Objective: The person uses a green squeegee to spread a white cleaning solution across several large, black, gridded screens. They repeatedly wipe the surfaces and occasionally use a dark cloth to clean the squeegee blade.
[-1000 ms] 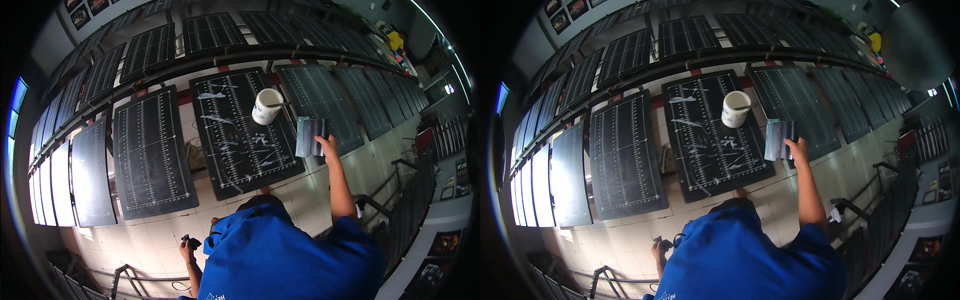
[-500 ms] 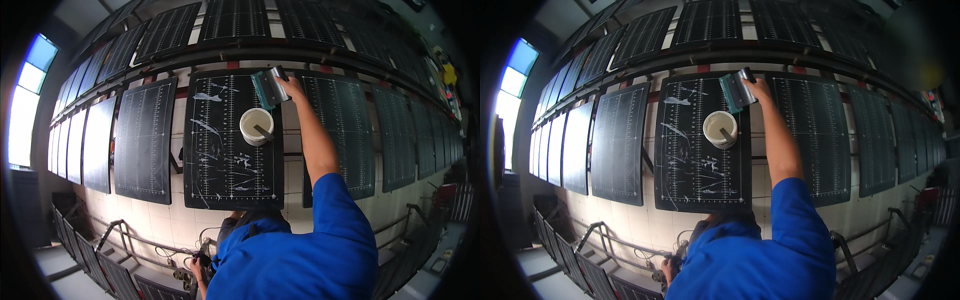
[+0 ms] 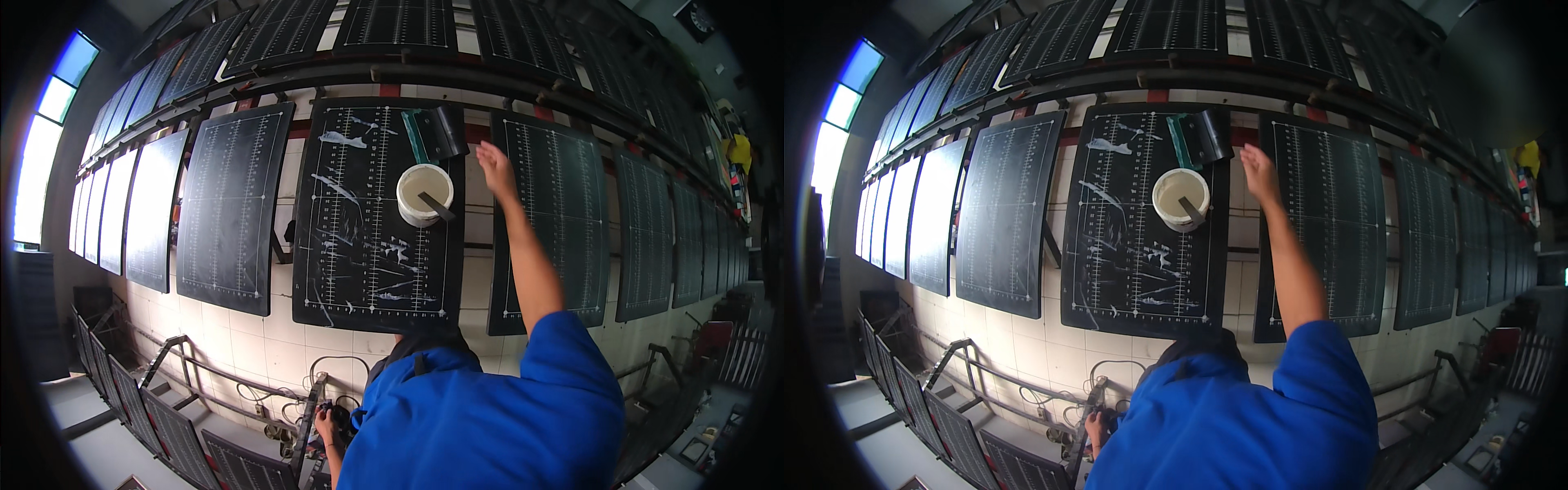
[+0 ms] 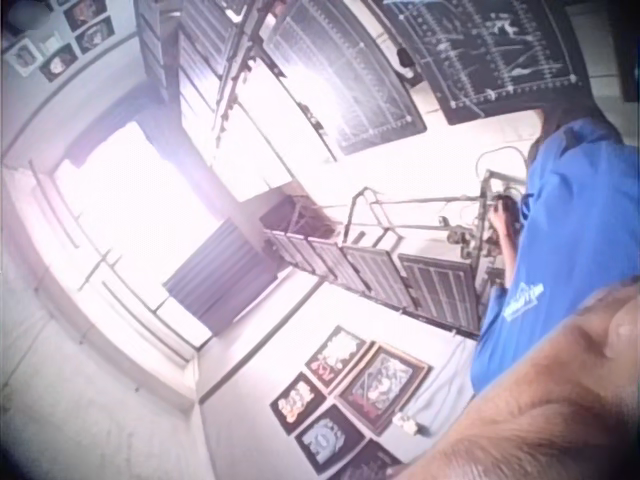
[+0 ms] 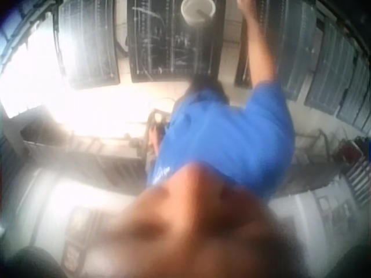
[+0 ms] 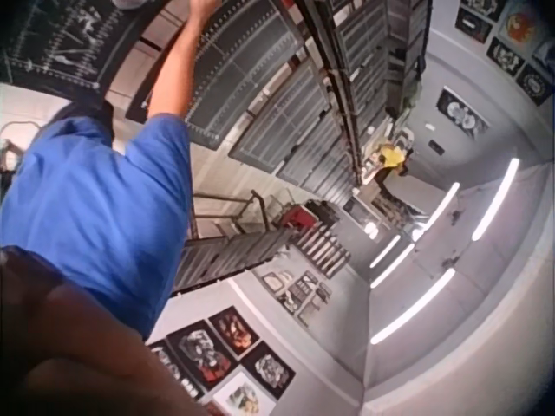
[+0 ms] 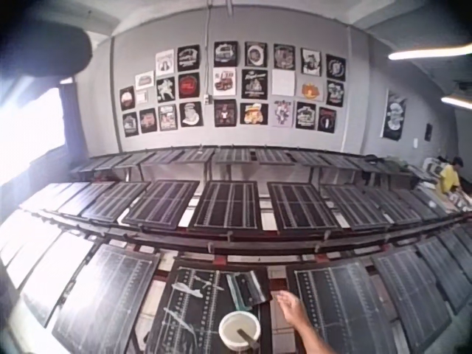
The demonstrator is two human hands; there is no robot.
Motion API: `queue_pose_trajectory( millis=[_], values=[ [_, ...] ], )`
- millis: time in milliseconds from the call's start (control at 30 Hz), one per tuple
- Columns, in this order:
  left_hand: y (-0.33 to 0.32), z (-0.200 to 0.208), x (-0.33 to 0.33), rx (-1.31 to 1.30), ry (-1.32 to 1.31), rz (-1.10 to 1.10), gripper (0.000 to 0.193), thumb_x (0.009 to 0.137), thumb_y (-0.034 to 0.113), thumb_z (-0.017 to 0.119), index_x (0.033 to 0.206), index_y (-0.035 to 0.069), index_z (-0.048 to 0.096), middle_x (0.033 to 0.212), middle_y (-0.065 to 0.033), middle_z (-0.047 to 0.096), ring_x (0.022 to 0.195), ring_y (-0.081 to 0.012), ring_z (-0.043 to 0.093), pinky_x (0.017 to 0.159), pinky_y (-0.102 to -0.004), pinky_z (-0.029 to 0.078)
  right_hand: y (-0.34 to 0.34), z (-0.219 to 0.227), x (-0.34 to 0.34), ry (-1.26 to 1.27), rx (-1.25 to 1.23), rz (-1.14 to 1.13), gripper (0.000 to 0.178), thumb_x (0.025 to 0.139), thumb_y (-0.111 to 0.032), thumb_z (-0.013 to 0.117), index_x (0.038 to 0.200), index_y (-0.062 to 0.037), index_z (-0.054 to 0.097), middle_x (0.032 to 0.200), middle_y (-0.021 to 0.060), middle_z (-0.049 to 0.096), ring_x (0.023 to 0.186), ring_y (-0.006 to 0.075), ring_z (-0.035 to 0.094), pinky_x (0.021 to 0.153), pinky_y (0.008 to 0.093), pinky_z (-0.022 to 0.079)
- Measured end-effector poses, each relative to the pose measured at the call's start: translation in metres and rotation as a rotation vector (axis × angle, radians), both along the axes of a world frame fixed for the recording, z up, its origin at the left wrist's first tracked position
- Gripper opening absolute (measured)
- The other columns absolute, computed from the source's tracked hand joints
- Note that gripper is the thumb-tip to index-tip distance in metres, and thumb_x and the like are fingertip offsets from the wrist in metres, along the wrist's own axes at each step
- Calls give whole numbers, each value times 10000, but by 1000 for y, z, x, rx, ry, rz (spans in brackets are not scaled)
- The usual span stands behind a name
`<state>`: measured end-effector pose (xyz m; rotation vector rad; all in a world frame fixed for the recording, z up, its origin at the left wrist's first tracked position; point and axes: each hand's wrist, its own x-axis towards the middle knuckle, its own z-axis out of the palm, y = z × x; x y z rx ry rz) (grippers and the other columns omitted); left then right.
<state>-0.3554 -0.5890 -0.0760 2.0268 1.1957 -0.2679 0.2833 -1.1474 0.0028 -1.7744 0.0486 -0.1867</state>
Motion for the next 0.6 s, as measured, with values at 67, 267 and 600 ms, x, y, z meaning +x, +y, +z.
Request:
queue_pose_trajectory(
  millis=[67,267,600],
  values=[
    [1,5,1,-33,110,-21,376,871,203,729,1090,-95,662,968,-152,719,855,-203,662,811,-332,514,26,7,-64,60,-51,151,710,914,-175,695,1505,-8,338,1443,209,496,1337,284,499,1111,401,405],
    [39,-25,2,53,-16,-149,298,875,231,640,880,-61,695,752,-192,688,659,-259,644,629,-395,492,115,52,-115,-20,-187,244,1305,607,-150,927,1568,4,57,1548,234,342,1436,334,357,1194,397,276],
    [50,18,40,-93,4,-114,433,871,248,705,1113,-105,644,1037,-202,707,955,-266,667,873,-361,510,116,48,-123,-166,19,43,1206,581,-194,947,1506,-12,194,1436,182,461,1340,311,475,1112,396,407]
  ],
)
